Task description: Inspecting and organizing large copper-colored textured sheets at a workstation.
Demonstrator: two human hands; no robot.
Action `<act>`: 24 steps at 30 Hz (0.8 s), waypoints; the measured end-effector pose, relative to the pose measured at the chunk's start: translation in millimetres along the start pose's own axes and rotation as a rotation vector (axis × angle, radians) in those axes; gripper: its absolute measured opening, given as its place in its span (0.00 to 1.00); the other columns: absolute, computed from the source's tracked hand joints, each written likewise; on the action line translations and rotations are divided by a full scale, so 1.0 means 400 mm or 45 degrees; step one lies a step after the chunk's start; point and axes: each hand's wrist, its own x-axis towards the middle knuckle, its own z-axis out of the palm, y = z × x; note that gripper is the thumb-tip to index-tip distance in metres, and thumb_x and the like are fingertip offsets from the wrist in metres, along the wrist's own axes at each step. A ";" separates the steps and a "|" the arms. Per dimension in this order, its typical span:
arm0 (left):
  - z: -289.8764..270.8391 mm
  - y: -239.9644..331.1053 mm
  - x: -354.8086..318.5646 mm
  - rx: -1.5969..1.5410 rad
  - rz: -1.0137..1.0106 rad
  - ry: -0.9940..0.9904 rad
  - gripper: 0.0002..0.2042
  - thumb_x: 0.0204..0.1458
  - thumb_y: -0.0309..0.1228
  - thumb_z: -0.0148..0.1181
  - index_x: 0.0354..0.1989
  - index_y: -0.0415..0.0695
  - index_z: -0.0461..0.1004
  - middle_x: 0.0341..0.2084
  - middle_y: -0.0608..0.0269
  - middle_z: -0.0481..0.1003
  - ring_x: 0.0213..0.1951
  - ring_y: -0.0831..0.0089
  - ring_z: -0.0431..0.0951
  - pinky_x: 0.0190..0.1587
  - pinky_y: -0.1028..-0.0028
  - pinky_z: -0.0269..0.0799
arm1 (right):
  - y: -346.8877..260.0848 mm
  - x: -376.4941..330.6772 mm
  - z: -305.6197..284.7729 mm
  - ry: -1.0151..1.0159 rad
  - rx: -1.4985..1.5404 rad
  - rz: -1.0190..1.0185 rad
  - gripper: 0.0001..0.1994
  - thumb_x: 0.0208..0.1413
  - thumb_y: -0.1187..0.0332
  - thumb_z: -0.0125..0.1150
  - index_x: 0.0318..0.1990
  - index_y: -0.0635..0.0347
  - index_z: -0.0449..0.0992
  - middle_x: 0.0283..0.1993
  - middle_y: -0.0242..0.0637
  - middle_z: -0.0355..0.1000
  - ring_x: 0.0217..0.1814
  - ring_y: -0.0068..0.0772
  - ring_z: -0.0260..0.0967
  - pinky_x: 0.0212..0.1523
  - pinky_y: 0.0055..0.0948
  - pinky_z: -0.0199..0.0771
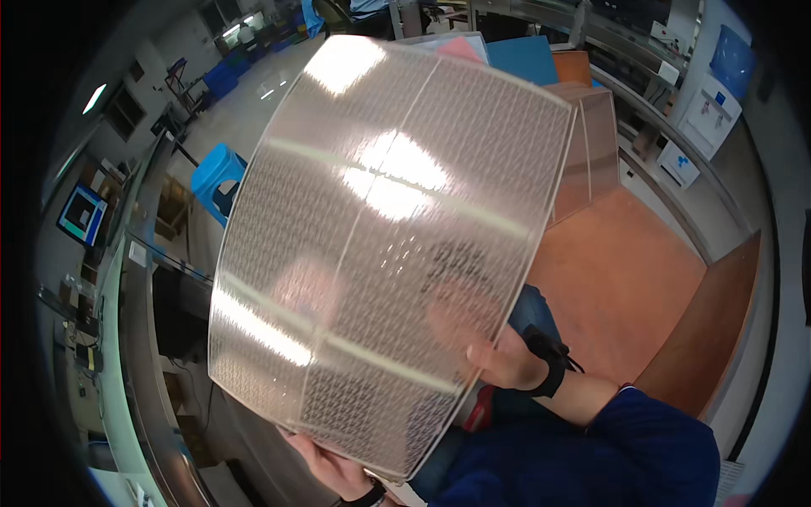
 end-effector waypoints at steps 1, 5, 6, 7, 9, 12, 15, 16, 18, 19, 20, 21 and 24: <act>0.021 -0.013 -0.005 0.148 0.037 -0.052 0.37 0.52 0.33 0.55 0.66 0.52 0.38 0.59 0.55 0.57 0.57 0.64 0.61 0.59 0.58 0.57 | -0.027 0.007 0.018 0.122 0.081 -0.075 0.32 0.51 0.62 0.57 0.61 0.62 0.49 0.57 0.38 0.55 0.58 0.31 0.54 0.57 0.30 0.54; 0.034 -0.064 -0.035 0.305 -0.167 -0.345 0.34 0.54 0.32 0.54 0.65 0.48 0.40 0.51 0.52 0.66 0.48 0.63 0.70 0.50 0.61 0.68 | -0.207 0.012 -0.065 0.652 -0.056 -0.480 0.16 0.55 0.72 0.51 0.51 0.66 0.64 0.45 0.38 0.69 0.44 0.29 0.68 0.46 0.28 0.69; 0.041 -0.046 -0.031 0.342 -0.193 -0.396 0.32 0.54 0.32 0.53 0.65 0.45 0.42 0.49 0.51 0.67 0.44 0.62 0.73 0.46 0.66 0.72 | -0.241 -0.010 -0.116 0.720 -0.154 -0.492 0.17 0.54 0.72 0.52 0.51 0.65 0.64 0.46 0.38 0.69 0.44 0.27 0.68 0.47 0.29 0.68; 0.037 -0.046 -0.028 0.345 -0.189 -0.389 0.32 0.54 0.32 0.53 0.65 0.45 0.42 0.49 0.51 0.67 0.44 0.62 0.73 0.46 0.66 0.72 | -0.287 -0.021 -0.150 0.876 -0.369 -0.588 0.18 0.54 0.71 0.53 0.52 0.66 0.64 0.45 0.37 0.69 0.45 0.26 0.67 0.47 0.27 0.67; 0.039 -0.051 -0.025 0.449 -0.192 -0.303 0.34 0.52 0.31 0.55 0.64 0.43 0.43 0.50 0.47 0.65 0.46 0.59 0.73 0.45 0.69 0.73 | -0.388 -0.131 -0.367 1.160 -0.654 -0.728 0.15 0.55 0.69 0.53 0.47 0.68 0.68 0.44 0.37 0.69 0.47 0.25 0.66 0.49 0.25 0.65; 0.022 -0.050 -0.020 0.525 -0.154 -0.226 0.30 0.54 0.31 0.53 0.63 0.41 0.47 0.47 0.48 0.68 0.44 0.61 0.74 0.44 0.68 0.74 | -0.500 -0.202 -0.392 1.414 -0.267 -0.765 0.13 0.57 0.67 0.51 0.43 0.70 0.71 0.44 0.42 0.70 0.46 0.29 0.68 0.47 0.27 0.69; 0.017 -0.053 -0.013 0.537 -0.169 -0.188 0.29 0.54 0.31 0.52 0.62 0.40 0.49 0.46 0.49 0.69 0.43 0.62 0.74 0.44 0.69 0.74 | -0.567 -0.278 -0.452 0.962 0.000 -0.533 0.13 0.57 0.68 0.49 0.43 0.70 0.70 0.44 0.44 0.70 0.44 0.33 0.69 0.44 0.30 0.72; 0.022 -0.060 -0.008 0.541 -0.179 -0.195 0.28 0.54 0.31 0.52 0.62 0.40 0.49 0.46 0.49 0.69 0.42 0.62 0.74 0.43 0.70 0.74 | -0.577 -0.307 -0.507 1.040 -0.042 -0.530 0.13 0.56 0.70 0.49 0.44 0.71 0.69 0.44 0.44 0.70 0.43 0.35 0.70 0.43 0.33 0.74; 0.038 -0.068 -0.004 0.553 -0.196 -0.185 0.28 0.55 0.31 0.52 0.62 0.39 0.50 0.45 0.49 0.69 0.42 0.63 0.74 0.43 0.70 0.74 | -0.573 -0.334 -0.574 1.224 -0.130 -0.557 0.13 0.56 0.70 0.49 0.44 0.71 0.68 0.44 0.44 0.70 0.43 0.35 0.70 0.42 0.32 0.75; 0.046 -0.071 0.002 0.562 -0.207 -0.191 0.27 0.55 0.31 0.52 0.61 0.39 0.50 0.45 0.49 0.69 0.41 0.63 0.74 0.43 0.71 0.73 | -0.566 -0.341 -0.603 1.404 -0.216 -0.600 0.13 0.56 0.71 0.49 0.45 0.71 0.67 0.44 0.44 0.69 0.42 0.35 0.70 0.41 0.32 0.75; 0.052 -0.075 0.004 0.551 -0.200 -0.207 0.27 0.55 0.30 0.51 0.61 0.38 0.50 0.45 0.49 0.69 0.42 0.63 0.74 0.43 0.71 0.73 | -0.559 -0.343 -0.634 1.402 -0.217 -0.593 0.13 0.56 0.71 0.49 0.45 0.71 0.67 0.44 0.44 0.69 0.42 0.35 0.70 0.41 0.32 0.75; 0.053 -0.078 0.005 0.556 -0.202 -0.202 0.27 0.55 0.30 0.51 0.61 0.38 0.50 0.45 0.49 0.69 0.42 0.63 0.74 0.43 0.71 0.73 | -0.549 -0.346 -0.670 1.479 -0.285 -0.588 0.13 0.56 0.71 0.50 0.45 0.70 0.67 0.45 0.43 0.69 0.43 0.35 0.70 0.42 0.31 0.74; 0.049 -0.082 0.012 0.539 -0.205 -0.209 0.26 0.55 0.30 0.51 0.61 0.38 0.51 0.45 0.49 0.69 0.41 0.63 0.74 0.43 0.71 0.73 | -0.511 -0.314 -0.728 1.621 -0.444 -0.489 0.14 0.56 0.70 0.50 0.47 0.68 0.66 0.46 0.42 0.68 0.45 0.35 0.68 0.44 0.32 0.72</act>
